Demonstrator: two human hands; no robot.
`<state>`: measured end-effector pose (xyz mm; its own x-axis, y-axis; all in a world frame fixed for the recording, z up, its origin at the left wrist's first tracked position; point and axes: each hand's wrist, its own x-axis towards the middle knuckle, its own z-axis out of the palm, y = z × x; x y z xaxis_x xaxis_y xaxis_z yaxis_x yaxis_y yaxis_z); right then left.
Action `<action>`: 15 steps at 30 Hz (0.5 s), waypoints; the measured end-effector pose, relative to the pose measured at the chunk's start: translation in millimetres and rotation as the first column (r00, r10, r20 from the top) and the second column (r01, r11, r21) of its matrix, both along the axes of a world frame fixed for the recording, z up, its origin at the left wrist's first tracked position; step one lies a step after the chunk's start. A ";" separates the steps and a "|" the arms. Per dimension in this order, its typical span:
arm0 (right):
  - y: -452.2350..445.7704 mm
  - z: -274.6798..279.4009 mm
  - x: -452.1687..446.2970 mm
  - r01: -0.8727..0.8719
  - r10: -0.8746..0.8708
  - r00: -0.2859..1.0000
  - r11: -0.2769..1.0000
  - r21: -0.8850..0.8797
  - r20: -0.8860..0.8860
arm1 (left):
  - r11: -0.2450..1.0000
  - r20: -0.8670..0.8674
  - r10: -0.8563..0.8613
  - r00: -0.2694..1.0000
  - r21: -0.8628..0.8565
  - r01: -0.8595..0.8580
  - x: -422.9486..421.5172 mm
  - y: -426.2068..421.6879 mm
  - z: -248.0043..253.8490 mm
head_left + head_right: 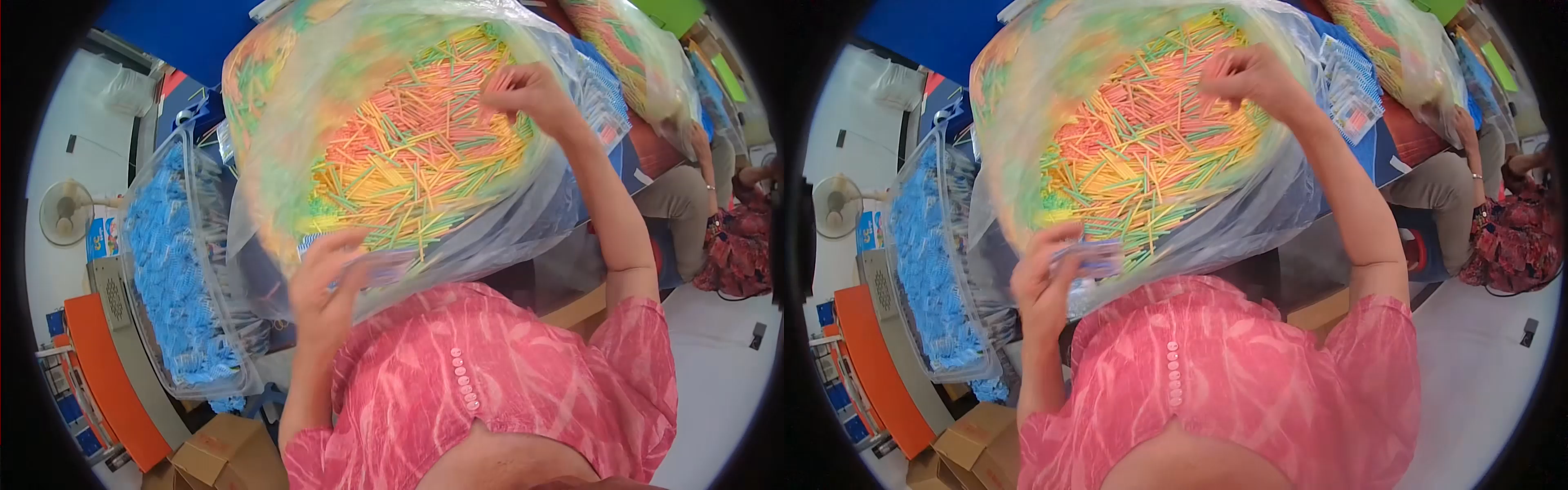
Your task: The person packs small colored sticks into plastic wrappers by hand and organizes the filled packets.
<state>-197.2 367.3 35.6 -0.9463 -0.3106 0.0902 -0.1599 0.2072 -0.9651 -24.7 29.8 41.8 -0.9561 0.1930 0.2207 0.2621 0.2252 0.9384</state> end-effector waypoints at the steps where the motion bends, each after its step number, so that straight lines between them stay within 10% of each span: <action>1: -17.0 3.8 11.3 -0.076 0.079 0.994 0.996 -0.050 0.072 | 0.989 -0.073 -0.106 0.992 -0.115 0.097 -12.0 15.1 4.2; 5: -67.6 10.5 53.7 -0.323 0.346 0.905 0.938 -0.129 0.249 | 0.938 -0.044 -0.328 0.944 -0.130 0.321 -39.6 59.0 -14.5; 7: -75.3 11.5 62.0 -0.416 0.423 0.843 0.904 -0.095 0.332 | 0.854 0.475 -0.467 0.746 0.462 0.240 -40.7 68.6 -17.3; 12: -79.0 7.3 76.3 -0.394 0.376 0.836 0.918 -0.040 0.399 | 0.845 0.339 -0.465 0.818 0.445 0.296 -33.7 63.5 -39.7; 14: -83.7 -3.0 75.8 -0.470 0.460 0.876 0.881 -0.049 -0.144 | 0.855 0.202 -0.439 0.876 0.392 0.339 -32.8 62.9 -41.0; 15: -80.7 -4.8 78.5 -0.469 0.459 0.877 0.882 -0.045 -0.141 | 0.874 0.245 -0.430 0.869 0.355 0.332 -29.6 61.0 -41.1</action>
